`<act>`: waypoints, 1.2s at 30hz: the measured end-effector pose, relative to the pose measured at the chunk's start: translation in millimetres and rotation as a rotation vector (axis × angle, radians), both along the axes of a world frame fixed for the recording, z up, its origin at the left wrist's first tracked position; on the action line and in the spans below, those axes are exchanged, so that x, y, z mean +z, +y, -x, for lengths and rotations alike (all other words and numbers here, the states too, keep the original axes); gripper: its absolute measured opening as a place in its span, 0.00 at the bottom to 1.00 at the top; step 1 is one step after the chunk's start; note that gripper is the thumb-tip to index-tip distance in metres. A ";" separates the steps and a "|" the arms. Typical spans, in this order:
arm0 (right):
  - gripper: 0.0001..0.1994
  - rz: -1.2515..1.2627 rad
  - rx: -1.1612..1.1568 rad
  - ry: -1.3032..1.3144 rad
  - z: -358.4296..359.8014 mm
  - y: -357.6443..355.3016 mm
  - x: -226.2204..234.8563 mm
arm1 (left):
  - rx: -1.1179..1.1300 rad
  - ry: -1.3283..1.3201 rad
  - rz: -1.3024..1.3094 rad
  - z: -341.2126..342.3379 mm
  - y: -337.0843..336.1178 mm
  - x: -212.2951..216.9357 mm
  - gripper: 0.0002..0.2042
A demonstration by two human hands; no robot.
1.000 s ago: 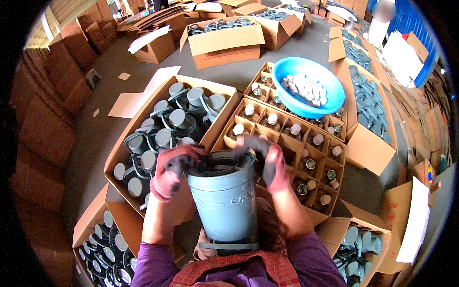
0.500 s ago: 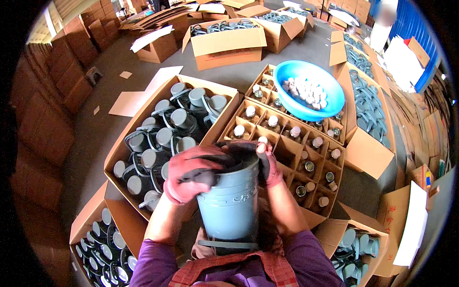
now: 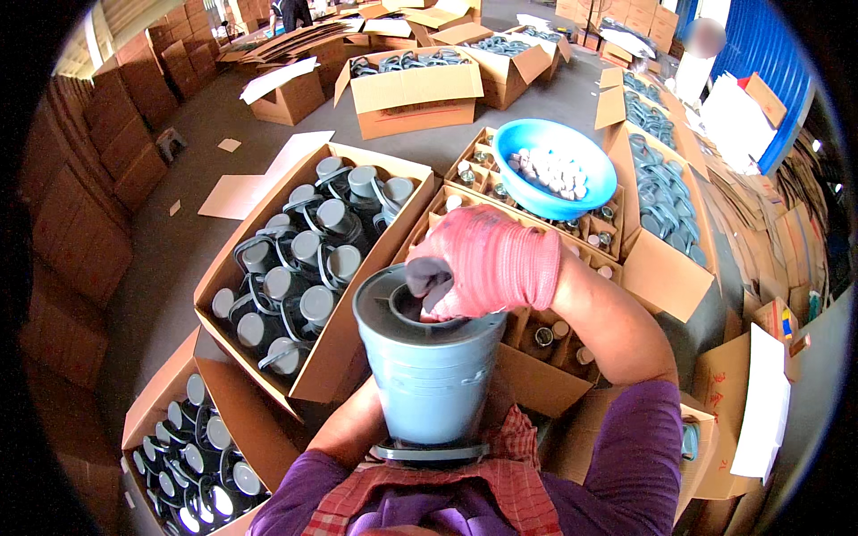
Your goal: The person assembles thermoses by inserting the inner glass flask and then screwing on the bottom and top lids by hand.
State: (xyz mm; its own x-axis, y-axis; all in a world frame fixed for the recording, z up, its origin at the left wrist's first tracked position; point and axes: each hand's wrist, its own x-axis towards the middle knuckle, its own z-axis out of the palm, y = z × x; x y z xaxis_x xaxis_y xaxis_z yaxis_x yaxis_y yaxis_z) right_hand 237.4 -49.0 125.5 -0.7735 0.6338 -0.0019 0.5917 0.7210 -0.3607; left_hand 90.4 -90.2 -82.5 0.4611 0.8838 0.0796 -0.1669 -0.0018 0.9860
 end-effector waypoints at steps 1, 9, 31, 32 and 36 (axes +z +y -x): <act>0.14 0.023 -0.090 -0.065 -2.1 -5.8 4.5 | 0.038 0.138 -0.126 2.0 -5.6 3.1 0.16; 0.18 0.376 -0.340 0.998 -48.9 -16.5 -68.3 | 0.345 -0.059 0.170 60.6 -55.1 -25.9 0.16; 0.16 0.418 -0.980 1.212 -19.0 -17.1 -151.0 | 0.744 -0.154 0.170 114.8 47.2 29.7 0.25; 0.20 0.435 -1.028 1.084 -16.8 10.2 -132.4 | 0.635 -0.093 0.204 116.8 64.6 33.9 0.27; 0.26 0.279 -0.980 1.011 -74.2 125.1 -121.7 | 0.545 0.661 -0.246 94.6 144.7 29.7 0.33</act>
State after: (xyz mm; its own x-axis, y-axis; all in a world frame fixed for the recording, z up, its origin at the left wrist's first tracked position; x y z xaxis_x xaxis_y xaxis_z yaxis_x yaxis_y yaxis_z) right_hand 311.6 76.1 3.8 0.2227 0.9728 0.0639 0.2083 0.0166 -0.9779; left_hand -4.3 54.5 -52.8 0.0010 0.9867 0.1625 0.5221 -0.1391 0.8414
